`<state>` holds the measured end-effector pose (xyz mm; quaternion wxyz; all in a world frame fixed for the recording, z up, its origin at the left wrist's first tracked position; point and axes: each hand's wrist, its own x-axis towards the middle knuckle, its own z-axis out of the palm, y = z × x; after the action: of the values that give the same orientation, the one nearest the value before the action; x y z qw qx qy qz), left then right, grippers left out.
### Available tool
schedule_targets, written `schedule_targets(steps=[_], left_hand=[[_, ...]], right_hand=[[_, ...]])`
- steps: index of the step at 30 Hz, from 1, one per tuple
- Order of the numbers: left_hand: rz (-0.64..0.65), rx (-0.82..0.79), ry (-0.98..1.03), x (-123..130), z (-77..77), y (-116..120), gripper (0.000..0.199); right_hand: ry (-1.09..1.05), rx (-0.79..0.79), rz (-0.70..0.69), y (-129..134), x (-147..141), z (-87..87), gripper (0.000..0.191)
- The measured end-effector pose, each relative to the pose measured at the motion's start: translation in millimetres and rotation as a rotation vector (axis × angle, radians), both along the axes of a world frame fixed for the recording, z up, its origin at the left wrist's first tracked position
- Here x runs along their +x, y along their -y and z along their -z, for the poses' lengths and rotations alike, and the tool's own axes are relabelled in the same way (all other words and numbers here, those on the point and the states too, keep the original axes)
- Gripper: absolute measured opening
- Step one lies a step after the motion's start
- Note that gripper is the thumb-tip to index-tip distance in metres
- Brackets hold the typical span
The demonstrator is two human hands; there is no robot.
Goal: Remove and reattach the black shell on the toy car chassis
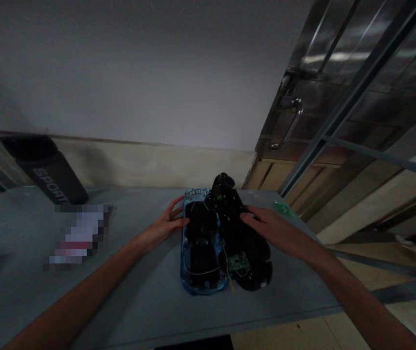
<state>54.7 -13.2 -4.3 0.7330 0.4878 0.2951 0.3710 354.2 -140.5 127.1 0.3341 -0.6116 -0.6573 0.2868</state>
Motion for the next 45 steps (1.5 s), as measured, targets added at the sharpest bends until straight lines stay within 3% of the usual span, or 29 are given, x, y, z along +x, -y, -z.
schedule_targets(steps=[6, 8, 12, 17, 25, 34, 45], left_hand=[[0.001, -0.019, -0.031, -2, 1.8, -2, 0.093], [0.012, -0.002, -0.036, -2, 0.8, -2, 0.092], [0.025, -0.015, -0.072, -3, -9.0, 3, 0.093], [0.033, -0.040, -0.064, -6, -17.9, 7, 0.092], [0.053, -0.024, -0.067, -9, -14.3, 5, 0.097], [0.027, -0.028, -0.053, -5, -14.8, 5, 0.098], [0.000, -0.052, -0.113, -1, -23.8, 8, 0.103]], right_hand=[[-0.237, -0.060, 0.053, 9, 28, 18.6, 0.021], [-0.385, -0.096, 0.122, 14, 36, 31.9, 0.014], [-0.655, -0.256, 0.248, 17, 43, 67.1, 0.018], [-0.833, -0.419, 0.267, 2, 40, 95.0, 0.021], [-0.957, -0.558, 0.257, -7, 30, 91.8, 0.030], [-0.919, -0.487, 0.342, -5, 31, 95.7, 0.022], [-0.878, -0.469, 0.218, -4, 36, 98.7, 0.033]])
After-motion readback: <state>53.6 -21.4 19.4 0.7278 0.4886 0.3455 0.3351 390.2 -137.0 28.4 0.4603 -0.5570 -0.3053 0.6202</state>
